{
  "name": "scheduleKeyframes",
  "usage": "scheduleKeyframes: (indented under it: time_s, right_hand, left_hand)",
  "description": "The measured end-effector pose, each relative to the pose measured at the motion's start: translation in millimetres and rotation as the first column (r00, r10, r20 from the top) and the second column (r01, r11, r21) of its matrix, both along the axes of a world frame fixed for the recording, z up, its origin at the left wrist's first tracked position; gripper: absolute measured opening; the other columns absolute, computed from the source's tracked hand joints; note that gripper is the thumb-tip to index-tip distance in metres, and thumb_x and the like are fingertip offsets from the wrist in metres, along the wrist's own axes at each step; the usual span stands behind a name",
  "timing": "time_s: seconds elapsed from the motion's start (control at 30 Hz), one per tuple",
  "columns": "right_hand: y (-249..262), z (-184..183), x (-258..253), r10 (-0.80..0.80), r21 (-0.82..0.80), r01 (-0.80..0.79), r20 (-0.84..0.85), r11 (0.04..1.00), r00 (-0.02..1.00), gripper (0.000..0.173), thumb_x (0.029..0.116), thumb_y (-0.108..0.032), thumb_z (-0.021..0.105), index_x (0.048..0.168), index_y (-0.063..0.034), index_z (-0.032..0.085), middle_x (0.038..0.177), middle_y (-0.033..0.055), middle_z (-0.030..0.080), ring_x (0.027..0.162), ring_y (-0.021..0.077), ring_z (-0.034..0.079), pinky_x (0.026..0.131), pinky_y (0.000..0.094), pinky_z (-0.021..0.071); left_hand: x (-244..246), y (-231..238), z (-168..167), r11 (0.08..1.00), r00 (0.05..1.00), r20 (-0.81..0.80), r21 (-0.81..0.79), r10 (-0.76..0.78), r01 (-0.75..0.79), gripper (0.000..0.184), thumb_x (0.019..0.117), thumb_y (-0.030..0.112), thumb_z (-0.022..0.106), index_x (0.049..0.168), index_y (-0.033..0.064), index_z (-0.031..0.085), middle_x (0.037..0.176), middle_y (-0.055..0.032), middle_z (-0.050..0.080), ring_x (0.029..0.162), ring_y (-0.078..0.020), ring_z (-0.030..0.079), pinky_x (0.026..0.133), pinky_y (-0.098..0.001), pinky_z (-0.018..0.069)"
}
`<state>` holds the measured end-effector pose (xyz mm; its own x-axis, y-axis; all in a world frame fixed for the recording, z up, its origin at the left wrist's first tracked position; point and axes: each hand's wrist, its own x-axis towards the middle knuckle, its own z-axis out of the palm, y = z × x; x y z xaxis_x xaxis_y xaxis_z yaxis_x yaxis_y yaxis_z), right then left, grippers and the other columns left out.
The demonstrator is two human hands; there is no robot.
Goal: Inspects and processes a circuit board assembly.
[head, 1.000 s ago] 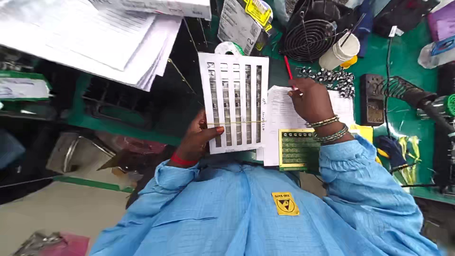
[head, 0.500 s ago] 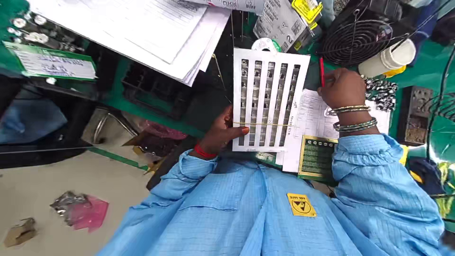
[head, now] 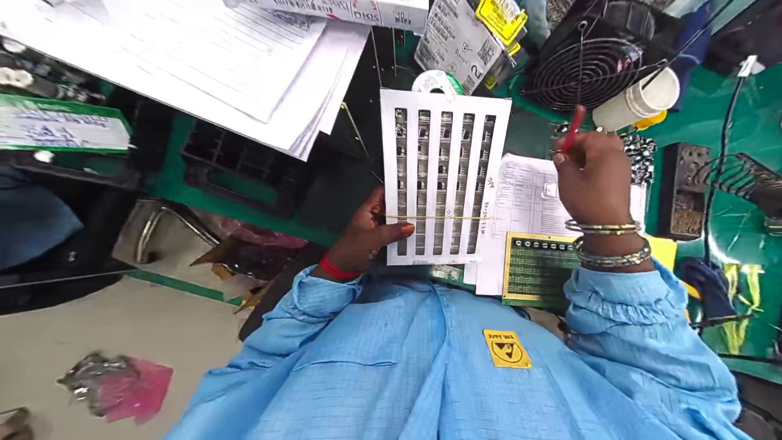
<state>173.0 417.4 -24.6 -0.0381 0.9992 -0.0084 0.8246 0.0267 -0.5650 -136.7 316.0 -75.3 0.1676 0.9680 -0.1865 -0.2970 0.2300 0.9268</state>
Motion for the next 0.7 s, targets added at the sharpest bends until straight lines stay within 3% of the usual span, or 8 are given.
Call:
scheduleKeyframes:
  time_s: [0.1,0.13,0.2,0.3,0.4,0.7]
  right_hand:
    - [-32,-12,15,0.048,0.273,0.060,-0.372,0.960,0.927,0.022,0.0951,-0.017,0.070,0.107,-0.0010,0.061,0.098,0.0022,0.063,0.082,0.0034,0.063,0.075,0.0208,0.0557]
    - [-44,-14,14,0.073,0.322,0.090,-0.462,0.943,0.884,0.019,0.0951,-0.016,0.071,0.105,-0.0055,0.058,0.094,-0.0054,0.062,0.078,-0.0018,0.062,0.071,0.0174,0.0555]
    - [-67,-22,10,0.094,0.355,0.138,-0.564,0.925,0.820,0.013,0.0967,-0.015,0.069,0.106,-0.0088,0.062,0.093,-0.0109,0.066,0.078,-0.0030,0.064,0.071,0.0191,0.0575]
    - [-91,-42,-1,0.087,0.347,0.145,-0.575,0.927,0.814,0.015,0.0987,-0.016,0.067,0.109,-0.0063,0.071,0.100,-0.0054,0.071,0.086,0.0008,0.067,0.079,0.0232,0.0585]
    - [-103,-55,-14,0.097,0.316,0.106,-0.565,0.943,0.819,0.020,0.0976,-0.010,0.066,0.113,0.0004,0.072,0.105,0.0042,0.073,0.094,0.0050,0.068,0.085,0.0241,0.0577]
    - [-104,-74,-26,0.102,0.281,0.057,-0.518,0.958,0.849,0.019,0.0956,-0.013,0.067,0.106,-0.0005,0.076,0.093,0.0053,0.072,0.085,0.0052,0.065,0.077,0.0214,0.0548]
  left_hand:
    - [0,-1,0,1.000,1.000,-0.008,0.025,0.013,-0.012,0.046,0.0835,0.000,0.066,0.125,0.0150,0.052,0.100,0.0117,0.074,0.090,-0.0011,0.071,0.082,-0.0216,0.0607]
    - [1,-1,0,0.999,1.000,-0.013,0.032,0.017,-0.017,0.048,0.0831,0.000,0.066,0.126,0.0157,0.051,0.100,0.0131,0.074,0.091,-0.0003,0.071,0.082,-0.0208,0.0605]
    - [4,-2,0,0.998,0.999,-0.034,0.048,0.035,-0.034,0.051,0.0829,-0.001,0.065,0.128,0.0158,0.050,0.101,0.0150,0.073,0.092,0.0007,0.071,0.083,-0.0199,0.0602]
    - [5,-3,1,0.996,0.996,-0.065,0.060,0.067,-0.063,0.048,0.0829,0.001,0.067,0.126,0.0158,0.051,0.101,0.0160,0.073,0.092,0.0013,0.070,0.084,-0.0196,0.0599]
    - [5,-3,-1,0.994,0.995,-0.074,0.082,0.074,-0.068,0.047,0.0839,0.002,0.067,0.126,0.0154,0.050,0.102,0.0159,0.073,0.094,0.0004,0.070,0.085,-0.0203,0.0598]
    - [6,-4,0,0.992,0.995,-0.046,0.095,0.088,-0.083,0.051,0.0832,0.000,0.068,0.128,0.0133,0.048,0.105,0.0159,0.073,0.097,-0.0004,0.070,0.087,-0.0212,0.0600]
